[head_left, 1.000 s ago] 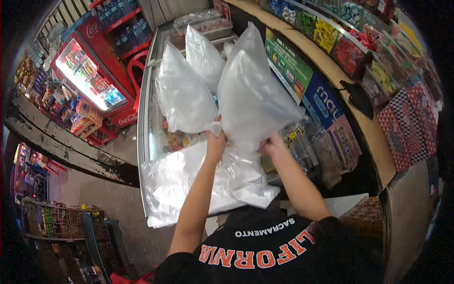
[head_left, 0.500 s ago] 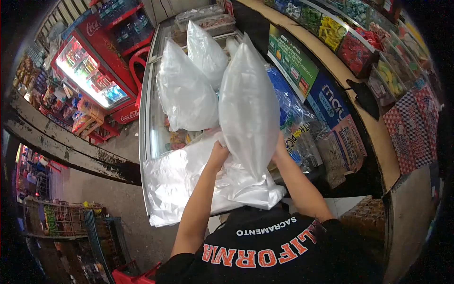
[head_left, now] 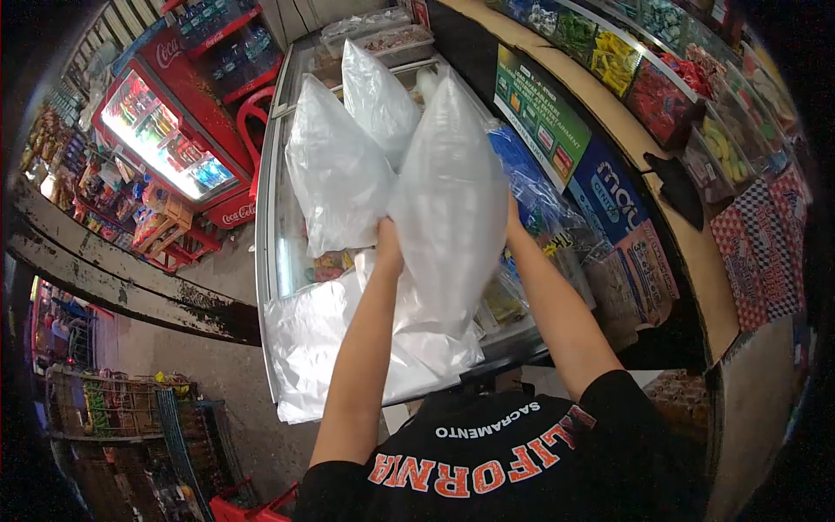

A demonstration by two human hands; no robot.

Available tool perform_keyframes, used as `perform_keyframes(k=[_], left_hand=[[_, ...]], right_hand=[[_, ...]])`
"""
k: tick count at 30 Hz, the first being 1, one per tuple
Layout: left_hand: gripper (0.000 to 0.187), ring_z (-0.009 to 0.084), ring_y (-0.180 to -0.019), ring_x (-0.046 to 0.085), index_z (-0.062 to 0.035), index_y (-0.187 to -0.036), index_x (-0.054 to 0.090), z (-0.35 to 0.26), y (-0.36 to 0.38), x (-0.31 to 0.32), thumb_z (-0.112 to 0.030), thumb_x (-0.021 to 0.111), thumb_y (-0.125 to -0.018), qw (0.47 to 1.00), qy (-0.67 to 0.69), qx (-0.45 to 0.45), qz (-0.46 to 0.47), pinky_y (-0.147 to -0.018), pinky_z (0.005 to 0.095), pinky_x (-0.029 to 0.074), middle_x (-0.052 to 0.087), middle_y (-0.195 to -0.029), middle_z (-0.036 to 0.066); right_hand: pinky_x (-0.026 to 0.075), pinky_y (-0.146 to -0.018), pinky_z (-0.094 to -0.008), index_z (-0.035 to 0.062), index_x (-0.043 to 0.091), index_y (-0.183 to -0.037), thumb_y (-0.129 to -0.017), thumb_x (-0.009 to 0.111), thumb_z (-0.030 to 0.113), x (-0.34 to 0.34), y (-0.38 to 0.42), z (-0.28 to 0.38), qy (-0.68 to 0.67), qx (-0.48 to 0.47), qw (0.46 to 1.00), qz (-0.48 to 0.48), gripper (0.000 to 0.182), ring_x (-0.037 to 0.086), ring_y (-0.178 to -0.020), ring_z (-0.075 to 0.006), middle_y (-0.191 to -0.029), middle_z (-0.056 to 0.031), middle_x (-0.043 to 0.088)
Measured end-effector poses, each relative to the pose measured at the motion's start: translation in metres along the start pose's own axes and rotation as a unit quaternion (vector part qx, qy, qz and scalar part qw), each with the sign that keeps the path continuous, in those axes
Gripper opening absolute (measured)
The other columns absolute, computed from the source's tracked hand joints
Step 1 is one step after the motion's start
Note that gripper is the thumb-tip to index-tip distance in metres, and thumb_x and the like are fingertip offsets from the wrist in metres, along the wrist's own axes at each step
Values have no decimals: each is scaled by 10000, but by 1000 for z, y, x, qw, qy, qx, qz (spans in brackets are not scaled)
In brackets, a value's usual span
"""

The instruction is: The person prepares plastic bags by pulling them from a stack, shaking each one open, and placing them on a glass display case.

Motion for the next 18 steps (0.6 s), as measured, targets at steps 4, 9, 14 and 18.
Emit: perform_keyframes(k=[4, 9, 14, 18], left_hand=[[244, 183, -712, 536, 20, -888, 515, 47, 4, 10, -178, 473, -751, 999, -6, 32, 2, -602, 297, 419, 556, -801, 98], [256, 216, -703, 543, 30, -875, 521, 96, -11, -7, -190, 464, -757, 998, -14, 59, 10, -611, 316, 415, 562, -796, 119], [292, 294, -706, 545, 37, -857, 528, 14, 49, -34, -234, 471, -763, 976, -210, 41, 29, -640, 342, 405, 562, -742, 161], [246, 119, -651, 512, -28, -919, 549, -105, 108, -44, -213, 524, -759, 874, -464, 139, -28, -595, 278, 411, 567, -721, 63]], right_hand=[[428, -535, -354, 39, 589, -811, -705, 548, 198, 7, 5, -12, -240, 233, 929, 160, 196, 562, -642, -203, -700, -89, 588], [435, -563, -352, 43, 560, -854, -688, 561, 159, -5, 11, -13, -239, 285, 915, 160, 202, 565, -679, -203, -770, -106, 584], [419, -697, -303, 100, 509, -976, -695, 563, 155, -41, 13, 20, 134, -44, 990, 4, 292, 545, -808, -238, -892, -131, 554], [363, -805, -293, 80, 473, -1065, -704, 582, 185, -66, 19, 118, -124, -112, 986, 28, 391, 480, -956, -215, -1052, -106, 500]])
Point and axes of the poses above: each hand's wrist, its own y-axis away from the middle knuckle, its own x-axis out of the palm, z = x × y, the point moved 1 cm from there along -y, towards the middle knuckle
